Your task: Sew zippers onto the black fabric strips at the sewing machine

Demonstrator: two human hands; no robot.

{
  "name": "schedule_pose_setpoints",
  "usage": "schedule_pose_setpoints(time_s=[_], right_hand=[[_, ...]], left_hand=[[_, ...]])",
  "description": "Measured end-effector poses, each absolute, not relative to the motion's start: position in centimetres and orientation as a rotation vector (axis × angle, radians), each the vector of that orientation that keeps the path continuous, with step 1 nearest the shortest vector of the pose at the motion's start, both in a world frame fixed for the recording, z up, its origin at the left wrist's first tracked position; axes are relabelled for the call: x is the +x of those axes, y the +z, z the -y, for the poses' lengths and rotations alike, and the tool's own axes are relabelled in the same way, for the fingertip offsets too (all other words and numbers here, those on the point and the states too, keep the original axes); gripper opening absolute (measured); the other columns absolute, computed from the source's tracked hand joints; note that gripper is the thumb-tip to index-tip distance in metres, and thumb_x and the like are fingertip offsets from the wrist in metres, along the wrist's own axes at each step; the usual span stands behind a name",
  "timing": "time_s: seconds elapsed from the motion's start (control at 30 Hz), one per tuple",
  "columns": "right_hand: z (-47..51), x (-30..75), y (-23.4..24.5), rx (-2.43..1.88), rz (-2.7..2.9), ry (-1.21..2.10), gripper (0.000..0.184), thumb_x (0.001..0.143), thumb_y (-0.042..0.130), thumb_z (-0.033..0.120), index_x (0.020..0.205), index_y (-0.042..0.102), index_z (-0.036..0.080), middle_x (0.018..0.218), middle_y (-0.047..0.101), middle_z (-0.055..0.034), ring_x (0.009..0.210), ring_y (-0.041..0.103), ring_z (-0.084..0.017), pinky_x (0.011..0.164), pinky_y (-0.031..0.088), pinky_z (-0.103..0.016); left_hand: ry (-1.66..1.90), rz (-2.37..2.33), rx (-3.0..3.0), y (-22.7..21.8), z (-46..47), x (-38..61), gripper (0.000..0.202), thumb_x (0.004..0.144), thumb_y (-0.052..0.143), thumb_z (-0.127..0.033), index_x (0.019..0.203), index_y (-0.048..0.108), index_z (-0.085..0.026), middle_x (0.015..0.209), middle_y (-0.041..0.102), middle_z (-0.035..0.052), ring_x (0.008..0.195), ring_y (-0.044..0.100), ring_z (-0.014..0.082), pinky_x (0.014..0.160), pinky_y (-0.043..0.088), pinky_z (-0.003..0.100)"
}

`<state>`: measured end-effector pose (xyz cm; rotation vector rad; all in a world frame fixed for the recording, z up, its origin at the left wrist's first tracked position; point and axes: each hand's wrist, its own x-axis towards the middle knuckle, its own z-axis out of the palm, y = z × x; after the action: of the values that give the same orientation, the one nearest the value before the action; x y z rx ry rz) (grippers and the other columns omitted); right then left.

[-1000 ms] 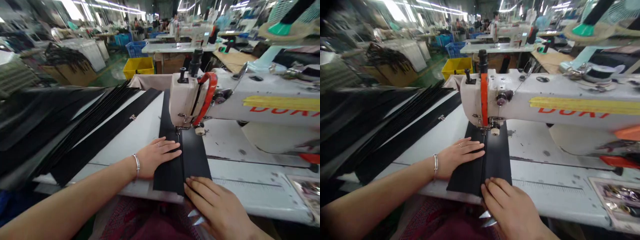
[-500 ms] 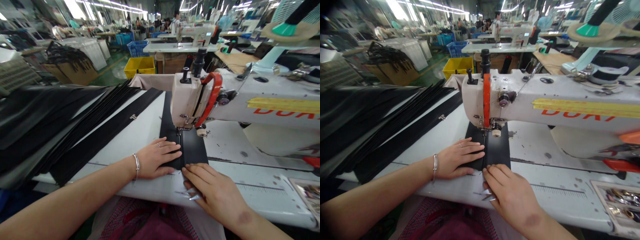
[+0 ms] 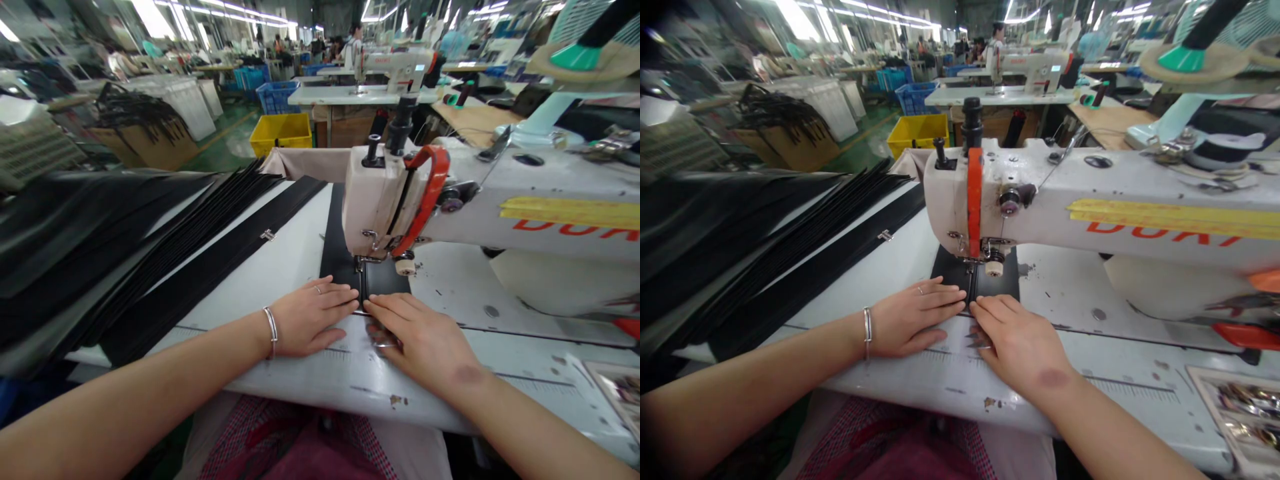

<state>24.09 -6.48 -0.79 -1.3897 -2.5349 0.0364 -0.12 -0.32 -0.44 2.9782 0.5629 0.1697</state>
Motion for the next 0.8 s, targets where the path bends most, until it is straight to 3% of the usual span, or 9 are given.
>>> schedule_pose_setpoints(time_s=[0.27, 0.6, 0.8], right_hand=[[3.9, 23.9, 0.0, -1.466, 2.534, 0.008, 0.037, 0.087, 0.049, 0.027, 0.123, 0.057, 0.019, 0.125, 0.058, -0.0043, 0.111, 0.052, -0.023, 0.09, 0.049, -0.038], [1.8, 23.4, 0.1, -1.674, 2.514, -0.084, 0.043, 0.086, 0.048, 0.029, 0.129, 0.054, 0.023, 0.122, 0.06, -0.0064, 0.097, 0.059, -0.024, 0.07, 0.051, -0.034], [1.7, 23.8, -0.8, -1.652, 2.488, -0.086, 0.044, 0.086, 0.049, 0.03, 0.129, 0.053, 0.024, 0.118, 0.062, -0.0071, 0.092, 0.061, -0.024, 0.069, 0.051, -0.035]], left_hand=[[0.269, -0.666, 2.991, -0.4, -1.5, 1.2, 0.045, 0.095, 0.041, -0.034, 0.133, 0.045, -0.01, 0.137, 0.047, 0.0129, 0.128, 0.043, 0.0238, 0.111, 0.031, 0.045], [0.352, -0.777, 2.934, -1.2, -3.0, 1.9, 0.039, 0.092, 0.046, -0.033, 0.124, 0.051, -0.011, 0.135, 0.047, 0.0139, 0.126, 0.043, 0.0246, 0.111, 0.031, 0.042], [0.347, -0.79, 2.929, -0.9, -2.8, 2.0, 0.039, 0.092, 0.045, -0.033, 0.123, 0.051, -0.011, 0.134, 0.047, 0.0137, 0.127, 0.042, 0.0241, 0.113, 0.028, 0.042]])
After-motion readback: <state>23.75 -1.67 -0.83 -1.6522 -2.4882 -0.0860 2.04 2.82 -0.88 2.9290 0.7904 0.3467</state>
